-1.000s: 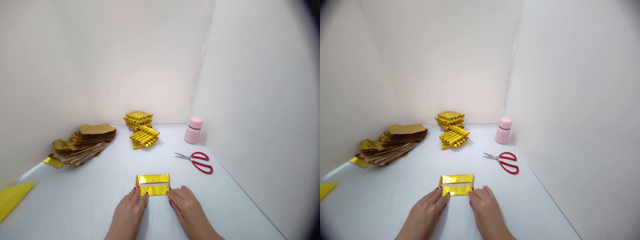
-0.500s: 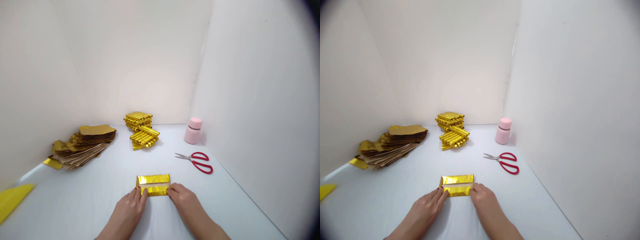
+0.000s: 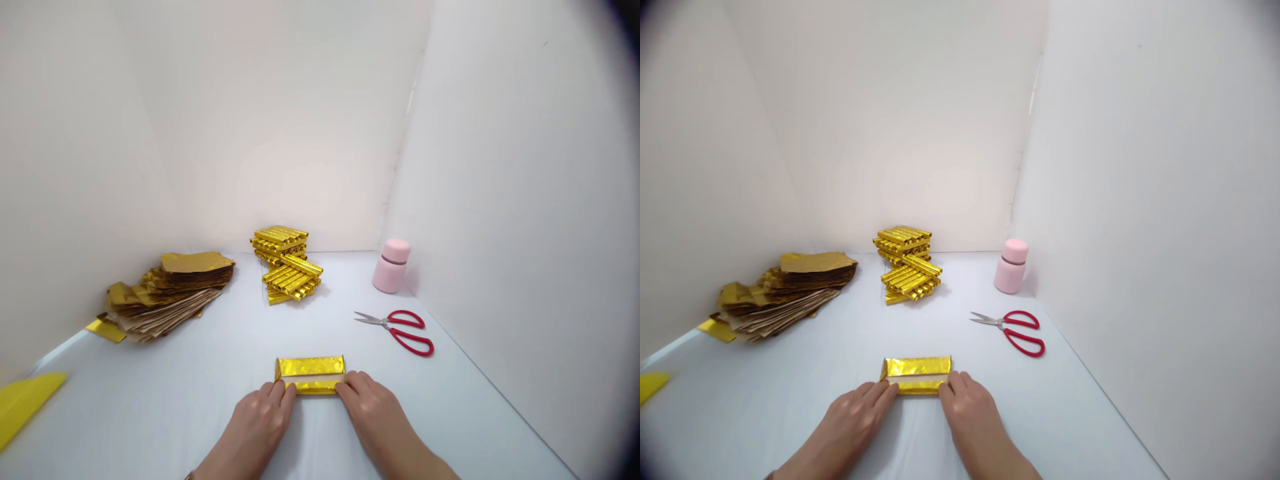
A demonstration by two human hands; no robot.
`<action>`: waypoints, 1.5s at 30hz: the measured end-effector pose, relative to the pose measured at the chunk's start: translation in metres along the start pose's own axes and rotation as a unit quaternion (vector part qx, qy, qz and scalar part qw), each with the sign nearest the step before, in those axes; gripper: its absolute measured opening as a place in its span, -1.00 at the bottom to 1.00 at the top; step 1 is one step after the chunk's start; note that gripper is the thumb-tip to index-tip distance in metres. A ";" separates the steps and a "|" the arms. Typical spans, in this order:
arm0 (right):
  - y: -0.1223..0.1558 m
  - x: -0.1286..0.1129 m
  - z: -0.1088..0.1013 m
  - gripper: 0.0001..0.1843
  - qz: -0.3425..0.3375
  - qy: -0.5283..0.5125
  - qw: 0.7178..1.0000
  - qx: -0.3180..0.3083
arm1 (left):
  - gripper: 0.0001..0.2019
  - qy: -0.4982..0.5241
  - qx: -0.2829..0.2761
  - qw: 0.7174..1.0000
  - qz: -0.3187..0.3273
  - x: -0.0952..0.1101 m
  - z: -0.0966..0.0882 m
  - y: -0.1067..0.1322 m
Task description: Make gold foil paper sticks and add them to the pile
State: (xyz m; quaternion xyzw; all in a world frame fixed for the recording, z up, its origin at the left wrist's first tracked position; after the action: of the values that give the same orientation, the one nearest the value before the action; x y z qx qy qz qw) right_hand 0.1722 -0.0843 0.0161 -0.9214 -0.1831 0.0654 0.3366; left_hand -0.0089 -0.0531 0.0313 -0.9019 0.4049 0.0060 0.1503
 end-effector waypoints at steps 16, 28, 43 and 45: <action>-0.004 0.008 -0.005 -0.61 -0.027 -0.084 0.995 0.055 | -0.64 0.086 0.187 0.978 -0.013 -0.011 0.011 0.009; -0.015 0.035 0.002 -0.73 0.156 -0.220 0.962 -0.038 | -0.74 0.237 0.128 0.954 -0.132 -0.030 0.006 -0.001; -0.031 0.050 0.018 -0.78 0.312 -0.345 0.882 -0.082 | -0.76 0.319 0.097 0.902 -0.275 -0.050 0.017 -0.019; -0.032 0.050 0.020 -0.77 0.314 -0.344 0.880 -0.088 | -0.76 0.323 0.107 0.897 -0.281 -0.050 0.017 -0.019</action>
State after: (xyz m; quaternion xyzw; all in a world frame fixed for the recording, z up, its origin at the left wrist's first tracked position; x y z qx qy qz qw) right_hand 0.2044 -0.0301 0.0217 -0.8758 0.0064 0.4644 0.1319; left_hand -0.0269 -0.0004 0.0263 -0.9089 0.1590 -0.3719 0.1019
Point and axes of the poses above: each hand's wrist, its own y-axis away from the middle knuckle, its own z-axis out of the palm, x = y × z, the point moved 3 cm from there along -y, towards the middle knuckle, and after that the axes turned 14 degrees about x, right-handed, at the moved point
